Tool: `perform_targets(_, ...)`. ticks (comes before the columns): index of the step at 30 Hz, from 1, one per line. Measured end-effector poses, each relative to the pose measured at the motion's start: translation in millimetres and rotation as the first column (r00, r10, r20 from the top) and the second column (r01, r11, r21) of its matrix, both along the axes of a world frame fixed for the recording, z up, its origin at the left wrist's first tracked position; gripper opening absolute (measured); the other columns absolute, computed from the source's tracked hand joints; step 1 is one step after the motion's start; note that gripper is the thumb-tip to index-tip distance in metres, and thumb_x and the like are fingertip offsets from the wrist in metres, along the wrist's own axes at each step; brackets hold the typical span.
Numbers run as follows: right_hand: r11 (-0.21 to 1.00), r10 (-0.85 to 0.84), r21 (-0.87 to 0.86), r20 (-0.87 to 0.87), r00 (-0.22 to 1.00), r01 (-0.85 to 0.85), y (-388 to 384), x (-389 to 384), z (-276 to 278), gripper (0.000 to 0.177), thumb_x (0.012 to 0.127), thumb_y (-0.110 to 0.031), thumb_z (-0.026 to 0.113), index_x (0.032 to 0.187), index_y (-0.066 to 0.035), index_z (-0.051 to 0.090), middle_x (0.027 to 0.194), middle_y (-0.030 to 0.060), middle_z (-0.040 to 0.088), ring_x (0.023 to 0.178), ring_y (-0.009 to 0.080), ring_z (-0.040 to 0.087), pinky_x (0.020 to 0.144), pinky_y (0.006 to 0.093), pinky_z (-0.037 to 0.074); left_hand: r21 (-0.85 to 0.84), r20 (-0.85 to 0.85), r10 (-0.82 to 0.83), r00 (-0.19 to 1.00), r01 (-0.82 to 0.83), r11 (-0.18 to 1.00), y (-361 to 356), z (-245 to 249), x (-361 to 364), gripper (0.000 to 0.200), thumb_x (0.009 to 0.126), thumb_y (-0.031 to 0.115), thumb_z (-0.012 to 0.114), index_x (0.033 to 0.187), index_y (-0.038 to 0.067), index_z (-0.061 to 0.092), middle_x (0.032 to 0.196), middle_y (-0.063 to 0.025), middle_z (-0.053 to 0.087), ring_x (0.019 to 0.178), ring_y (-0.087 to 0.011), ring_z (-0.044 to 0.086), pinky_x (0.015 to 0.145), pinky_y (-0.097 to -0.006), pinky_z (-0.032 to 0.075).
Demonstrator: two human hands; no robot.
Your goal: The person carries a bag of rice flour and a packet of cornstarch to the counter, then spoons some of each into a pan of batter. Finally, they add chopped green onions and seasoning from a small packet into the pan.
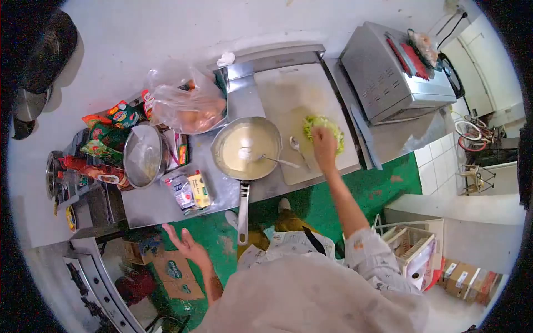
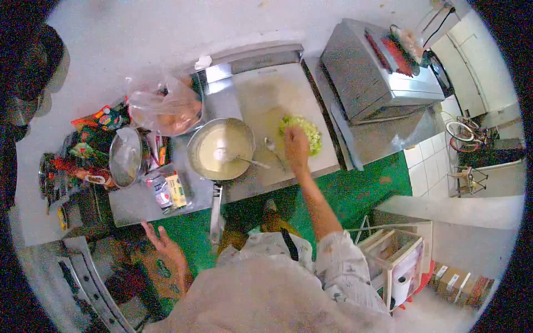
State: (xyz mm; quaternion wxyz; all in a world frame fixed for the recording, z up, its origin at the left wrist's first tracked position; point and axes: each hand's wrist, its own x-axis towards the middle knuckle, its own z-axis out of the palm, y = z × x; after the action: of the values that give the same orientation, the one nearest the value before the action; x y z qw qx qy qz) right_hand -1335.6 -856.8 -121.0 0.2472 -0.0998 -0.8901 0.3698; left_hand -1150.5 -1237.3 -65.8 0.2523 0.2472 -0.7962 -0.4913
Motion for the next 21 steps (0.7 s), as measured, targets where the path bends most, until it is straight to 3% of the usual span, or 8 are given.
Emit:
perform_targets(2,0.975,0.079,0.184,0.228,0.971,-0.122,2.3,38.3,-27.8,0.018,0.083,-0.019,0.061,0.089,-0.002,0.060,0.085,0.0161,0.057,0.083,0.0328,0.055,0.074,0.0409,0.045,0.006,-0.066,-0.005,0.998,0.006,1.000,17.0,1.4,-5.4,0.052,0.093,0.012,0.046,0.140,0.001,0.028,0.146,-0.0136,0.028,0.132,-0.0240,0.030,0.105,-0.0356,0.026)
perform_targets(7,0.933,0.106,0.322,0.183,0.977,-0.161,-14.6,72.0,-52.5,0.015,0.081,-0.015,0.060,0.088,-0.002,0.058,0.090,0.0165,0.054,0.089,0.0346,0.052,0.074,0.0432,0.045,0.030,-0.167,-0.072,0.983,0.078,0.996,56.0,11.4,-30.0,0.050,0.092,0.012,0.048,0.138,-0.001,0.031,0.144,-0.0139,0.032,0.130,-0.0241,0.033,0.105,-0.0355,0.027)
perform_targets(12,0.930,0.092,0.338,0.172,0.981,-0.146,-14.9,72.7,-53.4,0.013,0.081,-0.013,0.059,0.088,-0.004,0.055,0.087,0.0168,0.054,0.087,0.0354,0.052,0.074,0.0444,0.045,0.105,-0.293,-0.289,0.911,0.331,0.938,109.5,18.3,-48.2,0.043,0.090,0.015,0.053,0.129,-0.001,0.043,0.138,-0.0150,0.040,0.125,-0.0265,0.039,0.102,-0.0383,0.033)
perform_targets(13,0.946,0.060,0.296,0.250,0.966,-0.135,-14.0,73.9,-52.4,0.012,0.082,-0.013,0.058,0.089,-0.004,0.053,0.084,0.0170,0.055,0.084,0.0359,0.054,0.072,0.0443,0.045,0.109,-0.294,-0.295,0.909,0.338,0.935,118.1,17.3,-49.8,0.043,0.090,0.015,0.053,0.129,-0.001,0.043,0.138,-0.0150,0.040,0.125,-0.0265,0.039,0.102,-0.0383,0.033)
perform_targets(15,0.959,0.015,0.263,0.325,0.946,-0.105,-8.8,80.5,-42.9,0.011,0.084,-0.012,0.056,0.090,-0.004,0.051,0.081,0.0172,0.057,0.080,0.0364,0.056,0.070,0.0443,0.046,-0.155,-0.291,-0.478,0.829,0.452,0.879,135.8,15.0,-52.5,0.032,0.090,0.013,0.053,0.120,0.001,0.051,0.129,-0.0165,0.050,0.118,-0.0284,0.047,0.099,-0.0385,0.037)
perform_targets(17,1.000,-0.031,0.011,0.382,0.924,0.029,-6.1,99.6,-18.8,0.010,0.090,-0.014,0.050,0.093,-0.004,0.048,0.074,0.0167,0.058,0.072,0.0370,0.058,0.064,0.0440,0.046,-0.151,-0.294,-0.581,0.759,0.563,0.812,154.3,21.8,-47.2,0.024,0.090,0.011,0.053,0.111,0.000,0.055,0.122,-0.0170,0.054,0.112,-0.0296,0.052,0.095,-0.0379,0.040)
perform_targets(19,0.990,-0.117,-0.034,0.344,0.932,0.137,9.3,115.7,-6.6,0.014,0.091,-0.017,0.048,0.095,-0.004,0.048,0.076,0.0182,0.060,0.072,0.0395,0.059,0.064,0.0469,0.045,-0.147,-0.302,-0.669,0.679,0.660,0.737,174.7,23.3,-43.8,0.018,0.089,0.009,0.053,0.102,-0.001,0.059,0.115,-0.0175,0.058,0.106,-0.0307,0.056,0.091,-0.0372,0.043)
perform_targets(21,0.969,-0.198,-0.082,0.305,0.931,0.233,31.0,123.2,-1.9,0.018,0.092,-0.021,0.046,0.098,-0.004,0.048,0.079,0.0197,0.061,0.072,0.0420,0.059,0.063,0.0499,0.045,-0.054,-0.246,-0.841,0.483,0.859,0.509,197.4,20.2,-43.2,0.018,0.088,0.007,0.053,0.103,-0.001,0.059,0.111,-0.0162,0.060,0.102,-0.0290,0.057,0.088,-0.0378,0.045)
